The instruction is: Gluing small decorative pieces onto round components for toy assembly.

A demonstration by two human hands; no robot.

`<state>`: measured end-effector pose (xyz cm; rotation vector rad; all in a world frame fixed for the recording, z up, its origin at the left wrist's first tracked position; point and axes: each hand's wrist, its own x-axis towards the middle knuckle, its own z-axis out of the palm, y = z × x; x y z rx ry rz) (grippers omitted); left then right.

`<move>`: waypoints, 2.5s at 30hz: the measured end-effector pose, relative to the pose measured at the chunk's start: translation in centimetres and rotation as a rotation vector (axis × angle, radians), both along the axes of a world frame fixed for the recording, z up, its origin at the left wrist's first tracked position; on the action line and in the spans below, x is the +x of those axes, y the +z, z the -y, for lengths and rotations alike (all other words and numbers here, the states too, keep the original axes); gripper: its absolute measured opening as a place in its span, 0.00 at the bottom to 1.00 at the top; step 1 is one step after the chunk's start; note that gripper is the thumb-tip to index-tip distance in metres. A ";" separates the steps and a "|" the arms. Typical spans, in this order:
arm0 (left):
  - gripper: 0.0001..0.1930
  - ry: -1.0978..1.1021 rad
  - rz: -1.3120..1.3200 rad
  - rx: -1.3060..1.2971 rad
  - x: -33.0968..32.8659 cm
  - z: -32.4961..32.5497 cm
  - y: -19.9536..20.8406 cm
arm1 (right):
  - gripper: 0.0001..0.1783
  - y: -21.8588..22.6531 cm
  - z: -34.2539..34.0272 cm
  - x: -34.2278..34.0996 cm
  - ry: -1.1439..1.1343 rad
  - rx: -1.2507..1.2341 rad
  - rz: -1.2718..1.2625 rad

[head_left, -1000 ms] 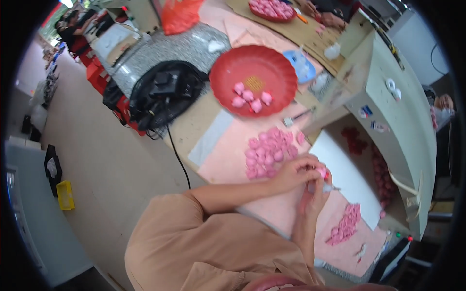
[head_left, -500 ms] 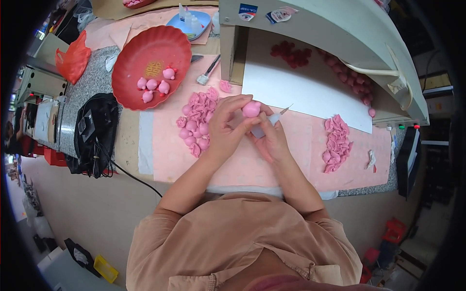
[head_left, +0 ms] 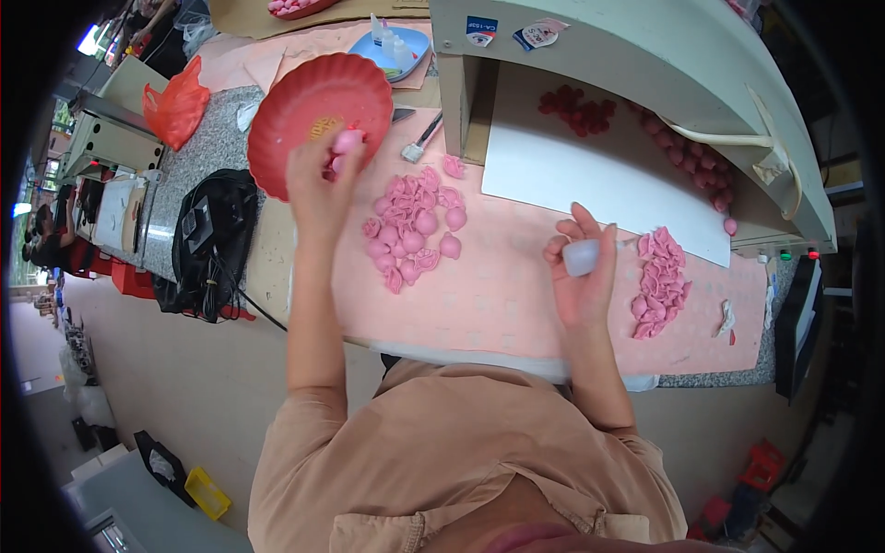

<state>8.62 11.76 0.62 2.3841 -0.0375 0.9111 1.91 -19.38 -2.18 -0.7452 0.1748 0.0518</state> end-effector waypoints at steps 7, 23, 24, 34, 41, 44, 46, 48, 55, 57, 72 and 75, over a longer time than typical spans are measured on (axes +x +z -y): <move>0.18 0.138 -0.008 0.412 3.7 -6.4 -2.7 | 0.27 -1.1 5.5 -1.4 -0.147 -0.256 0.048; 0.15 -0.795 -0.143 0.142 13.9 24.2 -4.8 | 0.14 -1.3 8.7 -6.6 -0.116 -0.743 0.128; 0.15 -0.765 -0.060 0.201 12.9 24.2 -4.0 | 0.11 -1.4 8.9 -6.4 -0.117 -0.744 0.126; 0.17 -0.722 -0.659 -0.926 7.1 20.0 -3.6 | 0.11 1.3 6.3 3.2 -0.018 -0.693 0.069; 0.13 -0.811 -0.723 -1.714 -0.7 18.3 -3.4 | 0.17 1.1 1.5 4.2 0.107 -0.419 -0.003; 0.11 -0.778 -0.683 -1.540 -2.4 17.8 -4.2 | 0.17 0.1 1.2 3.8 0.242 -0.227 -0.116; 0.09 -0.741 -0.673 -1.362 -3.2 17.0 -4.2 | 0.18 -0.3 0.7 3.5 0.287 -0.179 -0.132; 0.09 -0.660 -0.493 -0.880 -2.8 14.9 -3.5 | 0.18 -0.5 0.7 3.3 0.235 -0.258 -0.100; 0.13 -0.069 -0.346 0.282 2.1 5.8 -3.8 | 0.19 -1.2 0.0 3.3 0.241 -0.339 -0.018; 0.13 -0.042 -0.390 0.306 2.1 7.0 -4.9 | 0.21 -1.1 0.3 2.7 0.205 -0.330 -0.025; 0.08 -0.455 -0.366 -0.699 -2.2 14.3 -4.4 | 0.16 -1.8 -0.8 3.2 0.176 -0.528 0.006; 0.08 -0.486 -0.470 -0.631 -2.4 14.7 -4.4 | 0.15 -1.5 -0.8 2.9 0.165 -0.511 -0.025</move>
